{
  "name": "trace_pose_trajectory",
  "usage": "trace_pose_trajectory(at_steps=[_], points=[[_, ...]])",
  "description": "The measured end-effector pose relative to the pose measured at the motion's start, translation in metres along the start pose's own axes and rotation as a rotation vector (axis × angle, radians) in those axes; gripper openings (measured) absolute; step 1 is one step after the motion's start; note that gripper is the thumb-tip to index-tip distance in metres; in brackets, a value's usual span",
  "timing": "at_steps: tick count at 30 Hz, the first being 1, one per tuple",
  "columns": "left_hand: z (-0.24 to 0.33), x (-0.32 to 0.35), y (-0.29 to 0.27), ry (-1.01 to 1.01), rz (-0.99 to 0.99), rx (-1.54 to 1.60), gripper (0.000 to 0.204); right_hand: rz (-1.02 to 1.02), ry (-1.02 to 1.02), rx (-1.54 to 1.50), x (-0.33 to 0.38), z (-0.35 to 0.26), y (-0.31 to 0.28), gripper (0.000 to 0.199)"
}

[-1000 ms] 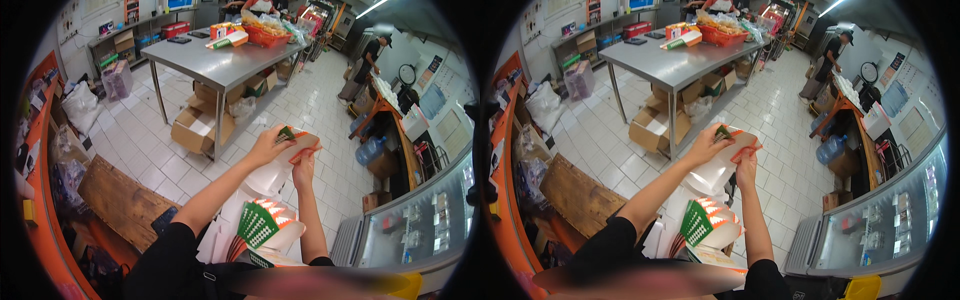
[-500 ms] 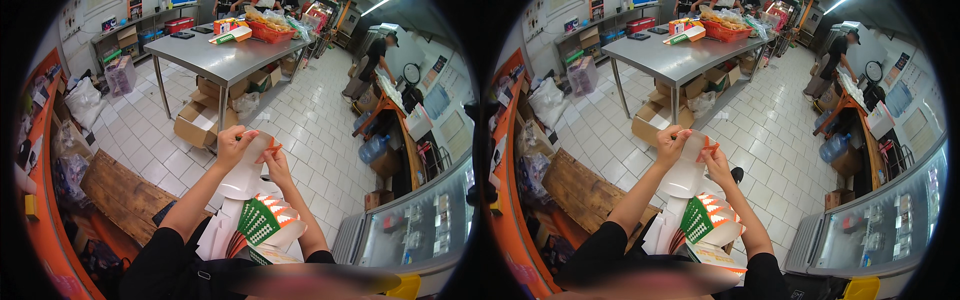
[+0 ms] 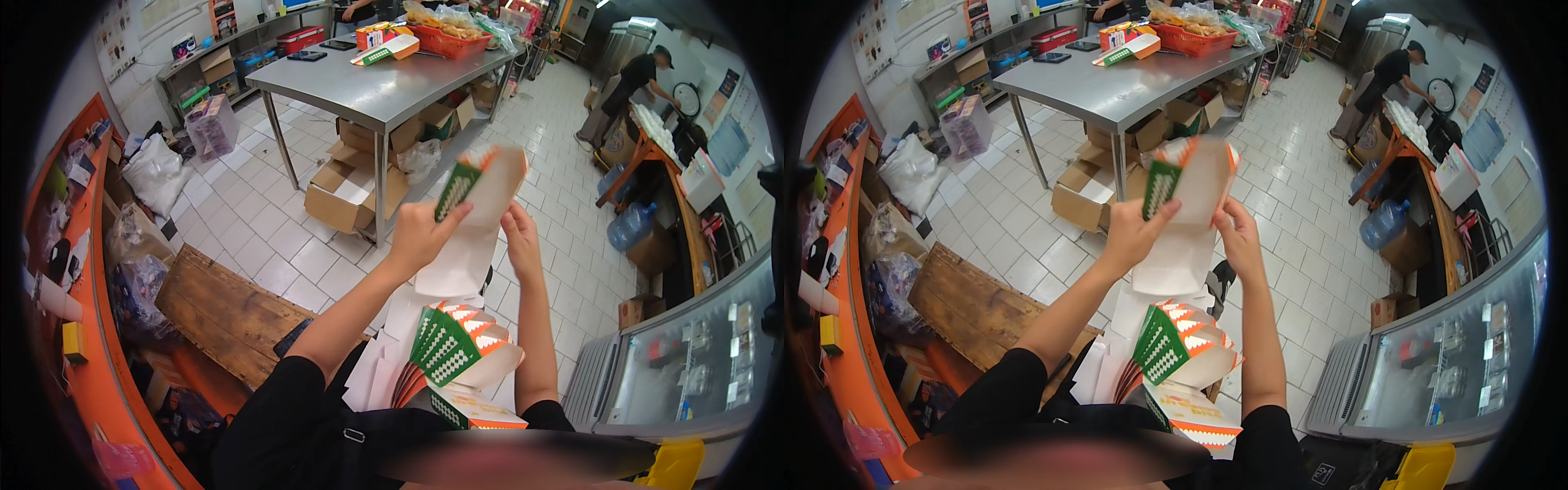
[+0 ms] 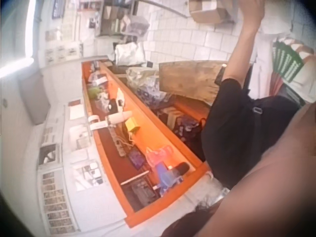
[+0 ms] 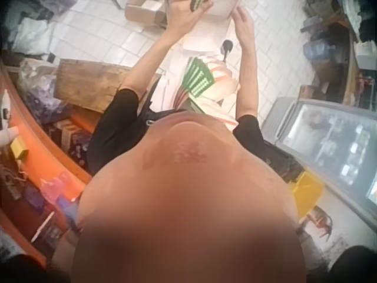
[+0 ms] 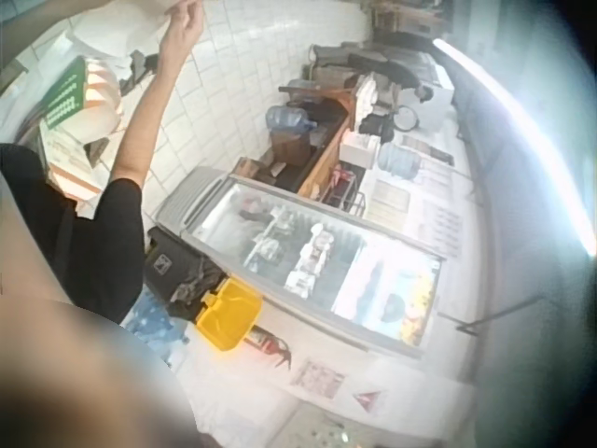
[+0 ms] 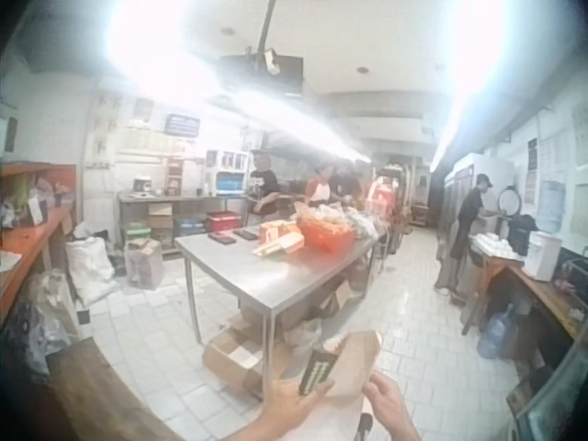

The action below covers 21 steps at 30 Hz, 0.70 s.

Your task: The person folds flat cardboard food containers into assembled boxes by hand. They repeatedly pick up a flat piece, fold the sides and bottom, and tuck the flaps to form a finished box, then place it on a growing stack.

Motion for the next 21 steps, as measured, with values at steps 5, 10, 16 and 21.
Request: trace_pose_trajectory(at_steps=[5,10,16,21], points=[[0.022,-0.023,0.01,-0.127,0.055,0.43,0.032,0.042,0.104,-0.2,0.026,-0.012,-0.001,0.05],[0.037,-0.006,0.042,-0.148,-0.338,0.682,0.048,0.305,0.005,-0.038,0.054,-0.009,-0.032,0.041],[-0.023,0.101,0.016,-0.275,-0.522,0.534,0.097,0.872,0.025,-0.466,0.123,0.014,-0.134,0.042],[-0.043,0.226,0.016,-0.463,-0.734,0.514,0.122,0.868,-0.092,-0.822,0.192,0.046,-0.11,0.044]])
Point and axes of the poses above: each hand's wrist, its own x-axis away from the middle knuckle, its own y-axis out of the palm, z = x × y, the point moved 9 cm from there along -x, towards the middle knuckle, and after that the axes turned 2 degrees about -z, right-handed, at the moved point
